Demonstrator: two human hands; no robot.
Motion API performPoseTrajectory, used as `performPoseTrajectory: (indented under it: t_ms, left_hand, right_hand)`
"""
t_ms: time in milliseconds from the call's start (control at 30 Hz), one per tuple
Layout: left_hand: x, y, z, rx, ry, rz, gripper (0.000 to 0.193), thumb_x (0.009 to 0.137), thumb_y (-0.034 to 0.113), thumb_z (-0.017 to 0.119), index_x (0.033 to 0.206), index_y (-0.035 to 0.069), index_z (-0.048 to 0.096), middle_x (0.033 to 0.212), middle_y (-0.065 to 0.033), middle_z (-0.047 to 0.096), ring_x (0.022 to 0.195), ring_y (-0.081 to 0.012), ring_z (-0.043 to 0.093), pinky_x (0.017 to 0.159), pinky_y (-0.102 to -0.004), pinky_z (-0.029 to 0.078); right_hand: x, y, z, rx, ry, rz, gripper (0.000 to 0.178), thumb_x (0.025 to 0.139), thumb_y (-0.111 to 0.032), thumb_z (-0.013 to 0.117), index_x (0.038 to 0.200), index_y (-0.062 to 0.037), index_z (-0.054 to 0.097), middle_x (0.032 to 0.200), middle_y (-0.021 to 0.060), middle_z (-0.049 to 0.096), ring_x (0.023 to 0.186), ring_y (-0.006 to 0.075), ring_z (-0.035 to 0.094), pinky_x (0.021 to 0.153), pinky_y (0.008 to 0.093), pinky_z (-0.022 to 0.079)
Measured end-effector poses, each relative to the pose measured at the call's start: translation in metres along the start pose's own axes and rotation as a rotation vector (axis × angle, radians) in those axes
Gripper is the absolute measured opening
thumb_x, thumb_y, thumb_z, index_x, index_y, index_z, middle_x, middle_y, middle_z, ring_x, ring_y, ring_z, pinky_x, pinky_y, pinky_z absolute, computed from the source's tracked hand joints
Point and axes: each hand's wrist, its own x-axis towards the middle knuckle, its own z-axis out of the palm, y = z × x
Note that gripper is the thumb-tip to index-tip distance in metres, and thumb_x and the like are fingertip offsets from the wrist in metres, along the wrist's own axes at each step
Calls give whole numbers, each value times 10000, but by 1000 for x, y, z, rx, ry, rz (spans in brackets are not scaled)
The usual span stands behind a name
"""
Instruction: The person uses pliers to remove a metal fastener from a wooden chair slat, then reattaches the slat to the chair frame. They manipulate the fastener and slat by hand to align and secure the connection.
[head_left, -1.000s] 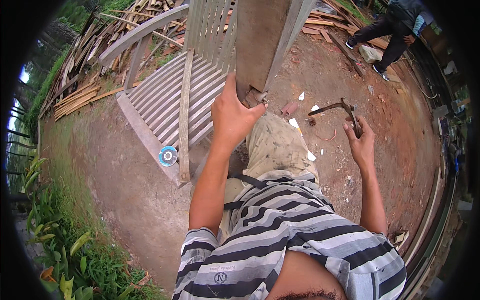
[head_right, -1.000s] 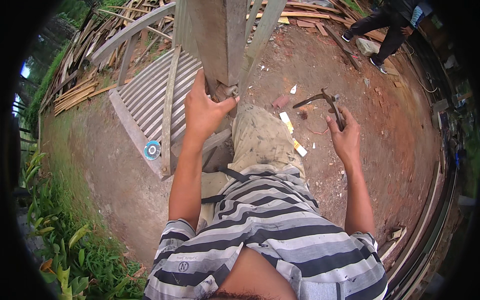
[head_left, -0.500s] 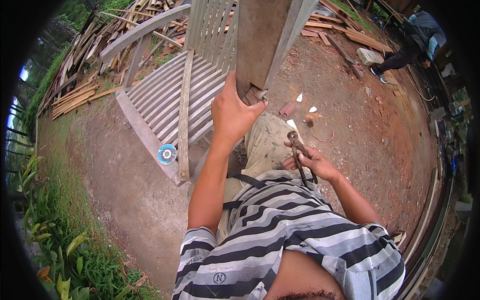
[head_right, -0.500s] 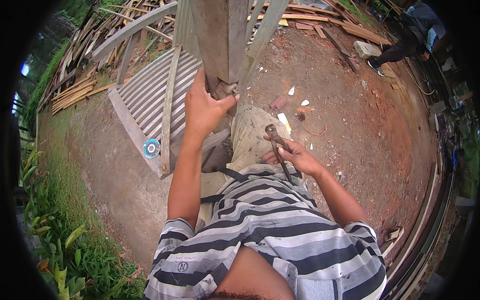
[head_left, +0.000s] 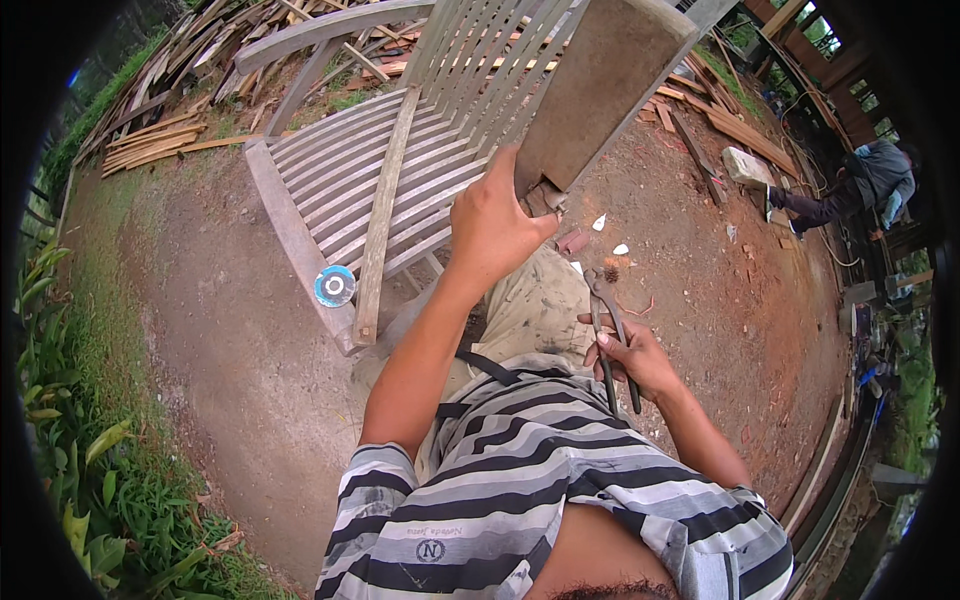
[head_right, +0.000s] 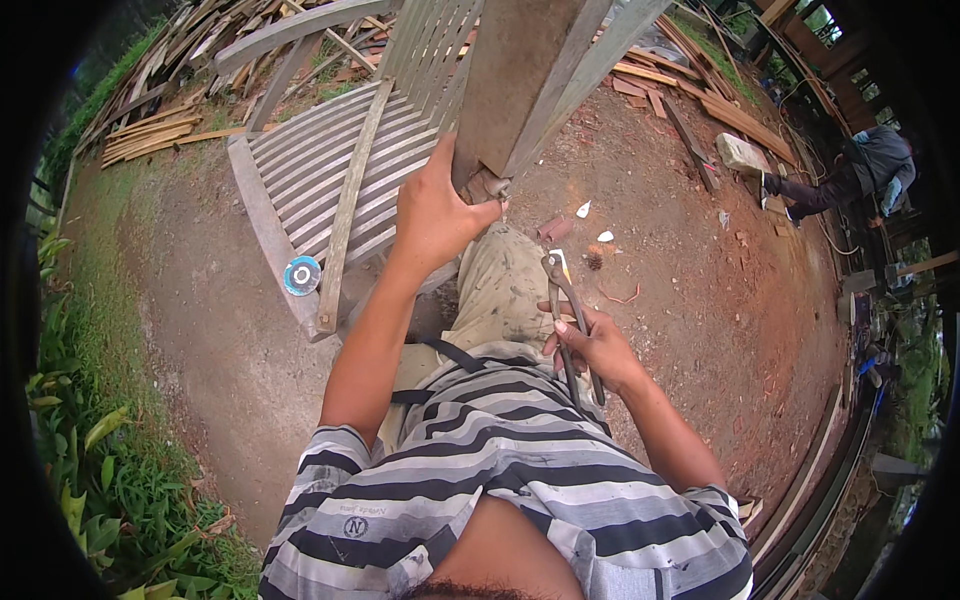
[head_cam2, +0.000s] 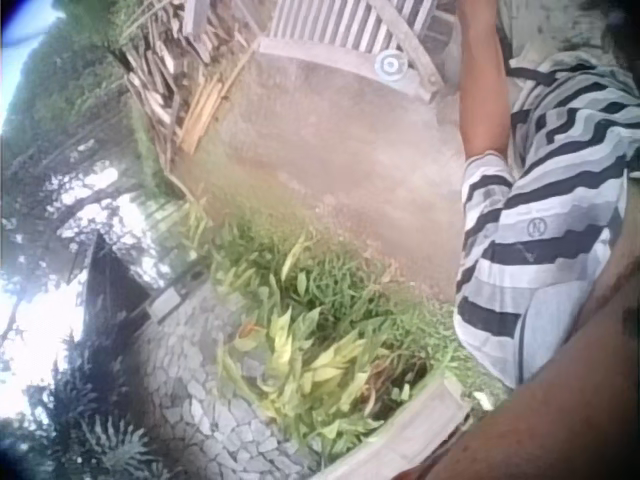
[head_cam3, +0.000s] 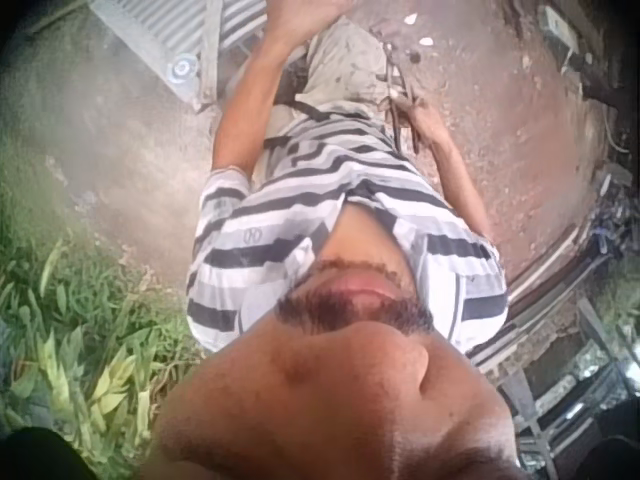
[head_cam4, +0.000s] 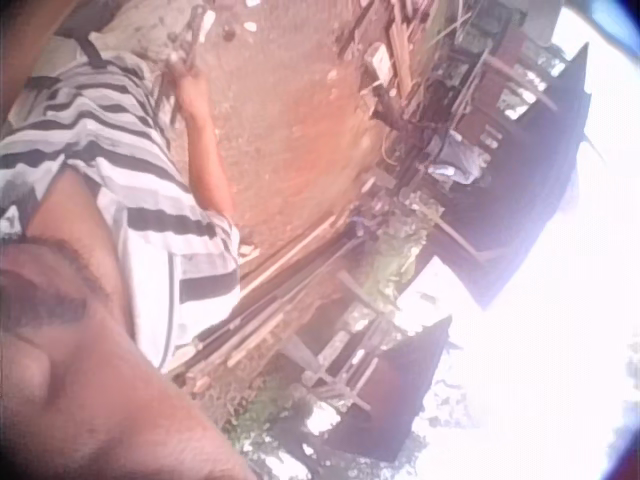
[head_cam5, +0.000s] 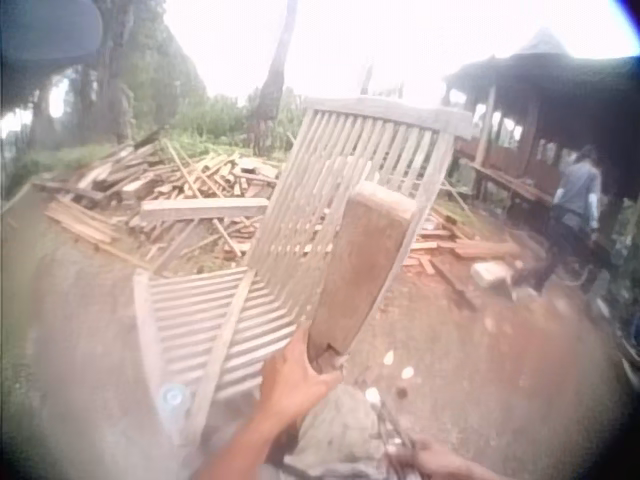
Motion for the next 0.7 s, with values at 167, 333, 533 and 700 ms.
performPoseTrajectory:
  t_ms: [167,333,533,700]
  left_hand:
    - [4,7,-9,26,-32,-2,907,652,244,859,1432,-35,490,1053,-283,727,997,-456,712,892,-478,554]
    - [1,1,-8,10,-26,17,886,656,239,854,1417,-33,491,1056,-291,721,1011,-457,710,893,-478,554]
    - [-1,6,-12,-37,-31,11,882,650,232,855,1418,-10,493,985,-272,719,952,-446,717,870,-476,555]
    - [-1,8,-12,-58,-49,12,872,647,222,845,1424,26,501,921,-239,712,894,-420,721,842,-477,552]
  right_hand:
    - [-26,4,14,19,-60,56,660,1044,-214,640,1617,-85,337,1016,101,744,696,137,682,549,243,454]
    - [-25,-46,28,-537,200,-85,638,993,-17,577,1598,-113,398,1054,113,734,769,236,704,751,395,574]
    - [-37,-88,41,-1037,531,-410,932,812,184,496,1628,-251,375,1428,281,507,1333,462,512,1110,530,436]
    - [-36,-93,41,-1189,693,-520,1012,749,224,483,1636,-245,352,1541,295,374,1453,521,358,1187,578,352]
